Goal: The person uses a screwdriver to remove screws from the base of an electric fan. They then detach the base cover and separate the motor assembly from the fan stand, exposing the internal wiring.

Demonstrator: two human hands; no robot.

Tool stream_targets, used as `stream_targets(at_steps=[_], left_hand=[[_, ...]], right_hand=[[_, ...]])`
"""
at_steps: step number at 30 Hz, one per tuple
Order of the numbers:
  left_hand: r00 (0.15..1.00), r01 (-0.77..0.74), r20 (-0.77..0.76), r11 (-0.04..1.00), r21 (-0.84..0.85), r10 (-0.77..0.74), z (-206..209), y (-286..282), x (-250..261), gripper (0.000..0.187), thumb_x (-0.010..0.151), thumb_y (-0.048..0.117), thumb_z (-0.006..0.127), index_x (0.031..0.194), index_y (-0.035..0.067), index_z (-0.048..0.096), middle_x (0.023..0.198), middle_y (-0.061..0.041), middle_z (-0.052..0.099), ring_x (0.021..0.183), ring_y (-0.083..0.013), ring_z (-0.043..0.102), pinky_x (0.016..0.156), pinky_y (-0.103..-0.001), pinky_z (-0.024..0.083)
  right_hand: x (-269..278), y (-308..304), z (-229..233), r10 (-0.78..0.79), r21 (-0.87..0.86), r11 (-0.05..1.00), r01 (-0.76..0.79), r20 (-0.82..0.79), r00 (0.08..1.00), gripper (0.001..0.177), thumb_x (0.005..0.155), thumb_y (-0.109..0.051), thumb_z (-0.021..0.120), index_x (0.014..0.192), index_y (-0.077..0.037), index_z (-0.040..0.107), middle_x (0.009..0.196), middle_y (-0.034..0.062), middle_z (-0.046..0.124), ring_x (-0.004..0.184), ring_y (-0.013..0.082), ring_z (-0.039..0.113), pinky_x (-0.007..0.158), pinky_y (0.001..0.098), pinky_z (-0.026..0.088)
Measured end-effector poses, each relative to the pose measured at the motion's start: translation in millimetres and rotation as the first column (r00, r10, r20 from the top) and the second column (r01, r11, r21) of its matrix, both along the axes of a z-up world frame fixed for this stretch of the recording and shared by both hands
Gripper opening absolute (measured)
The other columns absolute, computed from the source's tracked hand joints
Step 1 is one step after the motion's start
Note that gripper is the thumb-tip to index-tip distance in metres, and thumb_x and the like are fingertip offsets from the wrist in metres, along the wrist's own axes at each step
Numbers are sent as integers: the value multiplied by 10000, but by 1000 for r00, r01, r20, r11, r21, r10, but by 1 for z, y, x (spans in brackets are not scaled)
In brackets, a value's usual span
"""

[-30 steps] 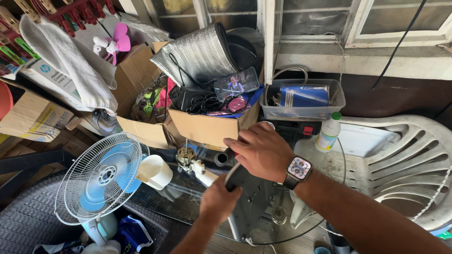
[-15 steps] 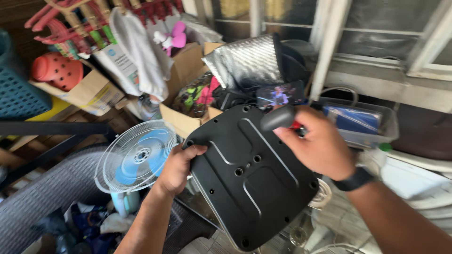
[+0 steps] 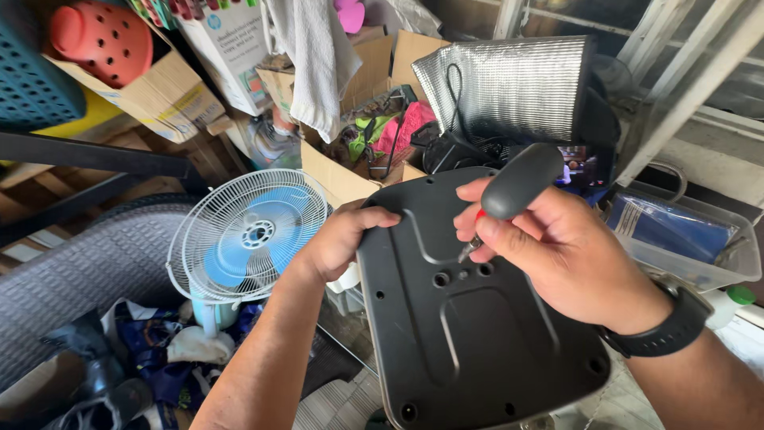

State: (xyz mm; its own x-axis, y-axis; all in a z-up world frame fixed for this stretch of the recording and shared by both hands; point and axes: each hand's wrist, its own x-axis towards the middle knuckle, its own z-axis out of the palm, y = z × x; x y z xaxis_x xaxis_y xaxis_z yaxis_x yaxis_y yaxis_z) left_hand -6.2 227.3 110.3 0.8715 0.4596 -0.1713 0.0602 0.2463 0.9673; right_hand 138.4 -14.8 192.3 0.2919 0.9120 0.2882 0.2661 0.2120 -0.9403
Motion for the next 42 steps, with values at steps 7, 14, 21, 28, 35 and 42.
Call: stream_targets(at_steps=[7, 14, 21, 28, 35, 42], left_hand=[[989, 126, -77, 992, -13, -126, 2, 37, 41, 481, 788, 302, 731, 1157, -6, 728, 910, -110, 749, 703, -184, 721, 541, -307, 577], [961, 268, -70, 963, 24, -266, 11, 46, 74, 527, 739, 311, 731, 1158, -9, 714, 955, -131, 752, 756, -205, 740, 592, -334, 593], [993, 47, -115, 839, 543, 19, 26, 28, 95, 692, 743, 386, 764, 1315, 22, 622, 1180, -207, 671, 1064, -306, 666, 896, -421, 527], [995, -99, 68, 717, 690, 73, 31, -40, 64, 943, 777, 409, 788, 1557, 97, 360, 1578, -364, 214, 1454, -465, 268, 1133, -459, 324], [988, -36, 80, 298, 954, -136, 45, -71, 53, 531, 758, 397, 845, 1230, 185, 729, 1490, -223, 447, 1412, -457, 343, 1082, -589, 235], [996, -63, 80, 326, 943, -40, 56, -76, 64, 290, 783, 272, 794, 1044, 149, 763, 1079, -32, 710, 1170, -285, 608, 991, -462, 455]], right_hand=[[5, 32, -4, -102, -137, 984, 110, 67, 993, 345, 970, -107, 583, 1303, -28, 626, 1060, 114, 772, 969, 170, 733, 812, 339, 616], [11, 28, -8, -165, -135, 968, 212, 297, 941, 375, 1013, -106, 642, 1381, -35, 664, 1119, 107, 764, 948, 154, 745, 827, 292, 588], [19, 25, 1, -194, -132, 959, 251, 339, 921, 309, 926, -137, 726, 1219, -58, 665, 1022, 34, 740, 881, 64, 727, 723, 211, 589], [27, 36, -9, -499, 7, 863, 506, 174, 849, 351, 802, -104, 836, 1103, -33, 671, 808, -13, 640, 696, 44, 601, 592, 218, 504], [42, 25, -20, -476, 66, 879, 471, 120, 871, 288, 866, -127, 834, 1030, 31, 658, 820, 6, 678, 709, 54, 646, 601, 220, 547], [38, 28, -7, -409, -31, 904, 427, 230, 883, 538, 780, -161, 859, 1277, -54, 682, 942, 9, 707, 772, 62, 623, 638, 236, 529]])
